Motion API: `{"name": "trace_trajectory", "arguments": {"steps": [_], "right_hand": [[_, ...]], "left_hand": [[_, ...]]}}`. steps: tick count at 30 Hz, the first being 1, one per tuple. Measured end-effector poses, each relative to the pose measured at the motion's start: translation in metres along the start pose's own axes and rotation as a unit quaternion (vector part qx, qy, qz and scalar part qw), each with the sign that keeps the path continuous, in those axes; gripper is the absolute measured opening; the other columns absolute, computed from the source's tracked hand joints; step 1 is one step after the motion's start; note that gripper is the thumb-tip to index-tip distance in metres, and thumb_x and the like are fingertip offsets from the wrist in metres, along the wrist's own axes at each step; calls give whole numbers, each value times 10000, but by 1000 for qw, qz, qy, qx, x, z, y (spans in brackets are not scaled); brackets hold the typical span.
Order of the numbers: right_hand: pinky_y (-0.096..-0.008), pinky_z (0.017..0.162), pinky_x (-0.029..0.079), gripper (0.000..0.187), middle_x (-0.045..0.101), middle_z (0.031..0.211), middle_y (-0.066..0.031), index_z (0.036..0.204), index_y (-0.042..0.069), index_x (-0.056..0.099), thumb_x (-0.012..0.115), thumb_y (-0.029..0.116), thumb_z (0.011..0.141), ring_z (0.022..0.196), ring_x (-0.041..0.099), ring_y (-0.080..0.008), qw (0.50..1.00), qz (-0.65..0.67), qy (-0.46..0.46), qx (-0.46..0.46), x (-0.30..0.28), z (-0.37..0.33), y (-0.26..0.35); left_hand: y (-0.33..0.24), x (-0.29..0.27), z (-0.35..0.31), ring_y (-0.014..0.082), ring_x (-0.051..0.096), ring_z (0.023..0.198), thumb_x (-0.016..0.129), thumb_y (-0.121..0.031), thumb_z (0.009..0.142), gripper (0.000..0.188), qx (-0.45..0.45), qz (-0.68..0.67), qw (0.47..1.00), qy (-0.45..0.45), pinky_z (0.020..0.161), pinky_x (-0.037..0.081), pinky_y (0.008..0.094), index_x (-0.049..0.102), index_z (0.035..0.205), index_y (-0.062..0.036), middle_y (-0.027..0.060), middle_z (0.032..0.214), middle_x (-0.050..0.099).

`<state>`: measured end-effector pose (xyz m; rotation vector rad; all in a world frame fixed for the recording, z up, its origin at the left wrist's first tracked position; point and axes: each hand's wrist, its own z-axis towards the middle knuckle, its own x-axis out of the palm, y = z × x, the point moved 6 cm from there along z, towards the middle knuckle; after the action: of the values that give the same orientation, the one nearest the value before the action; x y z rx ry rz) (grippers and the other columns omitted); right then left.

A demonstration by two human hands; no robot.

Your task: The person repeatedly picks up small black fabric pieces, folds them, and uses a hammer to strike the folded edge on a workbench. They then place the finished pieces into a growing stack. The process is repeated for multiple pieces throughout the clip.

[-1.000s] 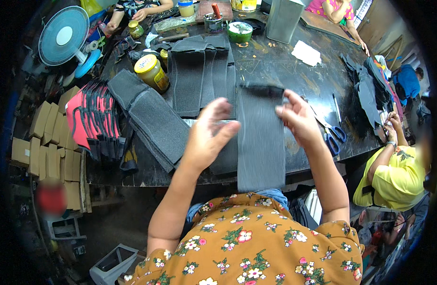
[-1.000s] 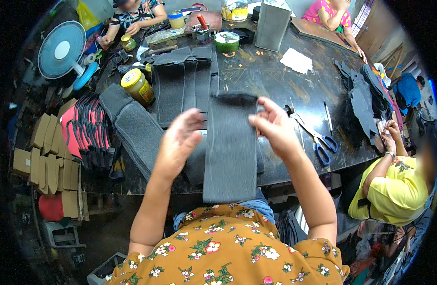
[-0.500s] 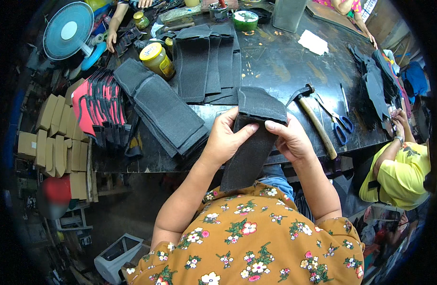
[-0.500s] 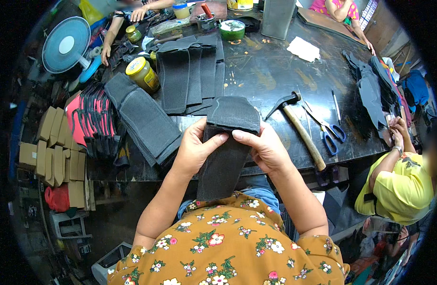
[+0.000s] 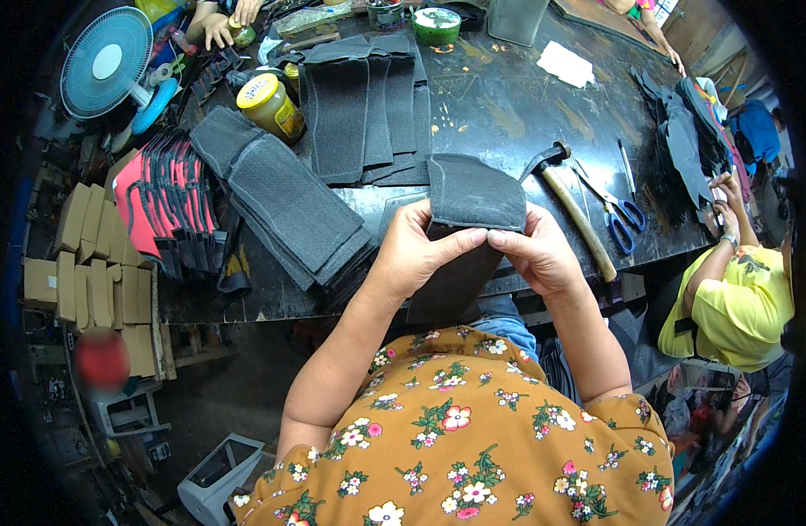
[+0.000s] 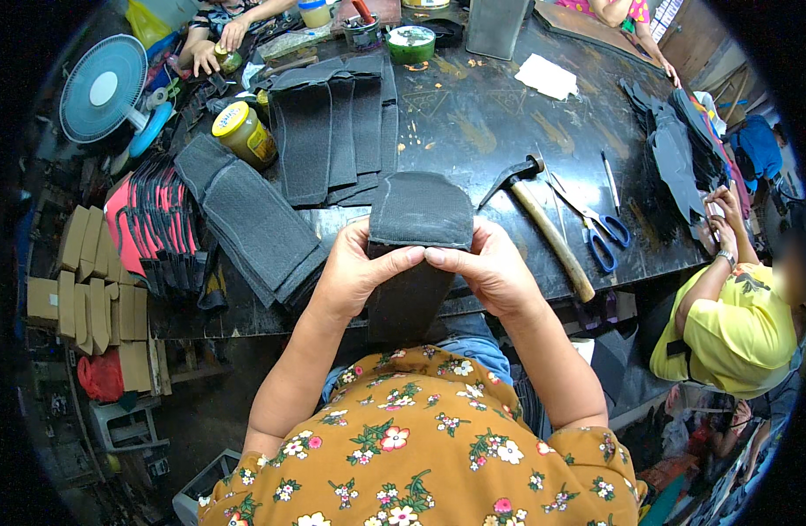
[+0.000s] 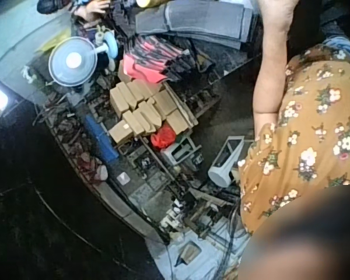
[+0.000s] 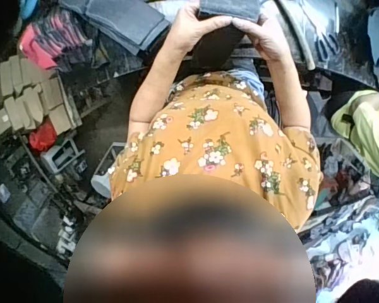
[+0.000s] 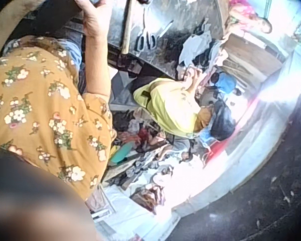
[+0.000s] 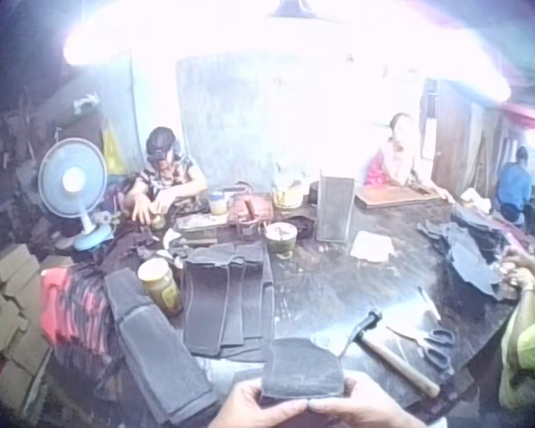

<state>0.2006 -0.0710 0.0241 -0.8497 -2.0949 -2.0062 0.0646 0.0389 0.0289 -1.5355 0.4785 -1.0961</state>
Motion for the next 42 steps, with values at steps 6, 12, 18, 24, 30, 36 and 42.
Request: {"name": "trace_trajectory", "arguments": {"steps": [6, 12, 18, 24, 30, 36, 42], "right_hand": [[-318, 1034, 520, 320, 765, 1218, -72, 1275, -9, 705, 767, 155, 1007, 1115, 694, -134, 998, 39, 20, -37, -3, 0, 1], [-316, 1049, 511, 347, 760, 1238, -74, 1313, -15, 699, 751, 160, 1018, 1144, 684, -134, 999, 17, 14, -28, -6, 9, -1], [-319, 1017, 520, 363, 764, 1205, -72, 1301, -8, 699, 781, 159, 990, 1091, 693, -140, 998, -41, -42, -25, -2, 5, -1], [-306, 979, 540, 282, 767, 1198, -67, 1273, -5, 712, 727, 138, 1030, 1067, 696, -124, 999, -4, 41, -23, -6, 9, -2], [-283, 950, 544, 274, 759, 1201, -53, 1314, -19, 690, 655, 99, 1069, 1050, 675, -96, 988, -147, 16, -40, -15, 10, -13], [-440, 1042, 522, 458, 677, 1275, -220, 1418, 16, 627, 701, 47, 967, 1203, 658, -357, 611, -707, -227, -275, -73, -28, 41], [-469, 949, 538, 421, 675, 1232, -202, 1400, 20, 617, 707, 129, 1004, 1126, 671, -378, 612, -740, -259, -109, -149, -45, 29]], "left_hand": [[4, -13, 0, 91, 716, 994, 740, -96, 1024, 176, -8, -96, 995, -1, 922, 568, 273, 771, 1166, 3, 45, 1121, 793], [9, -24, 0, 101, 696, 1051, 735, -79, 1020, 180, -3, -103, 994, -29, 974, 544, 278, 756, 1177, 8, 57, 1146, 779], [15, -17, 0, 84, 682, 998, 715, -85, 1035, 143, -10, -97, 995, -15, 941, 541, 268, 746, 1148, -3, 30, 1105, 765], [16, -26, -8, 57, 668, 932, 639, -167, 1103, 125, -81, -149, 984, -46, 855, 537, 237, 689, 1150, -62, -3, 1051, 722], [-4, -12, -3, 107, 716, 1065, 738, 112, 905, 694, 105, 222, 965, -89, 858, 586, 229, 516, 1528, -95, 90, 1264, 678], [4, -15, 7, 328, 709, 1192, 776, -38, 862, 500, 130, 487, 857, -104, 968, 559, 376, 681, 1353, -40, 205, 1262, 697], [14, -26, 10, 402, 591, 1362, 813, -120, 815, 697, 120, 513, 849, -44, 1186, 436, 461, 591, 1469, -30, 234, 1422, 646]]}}
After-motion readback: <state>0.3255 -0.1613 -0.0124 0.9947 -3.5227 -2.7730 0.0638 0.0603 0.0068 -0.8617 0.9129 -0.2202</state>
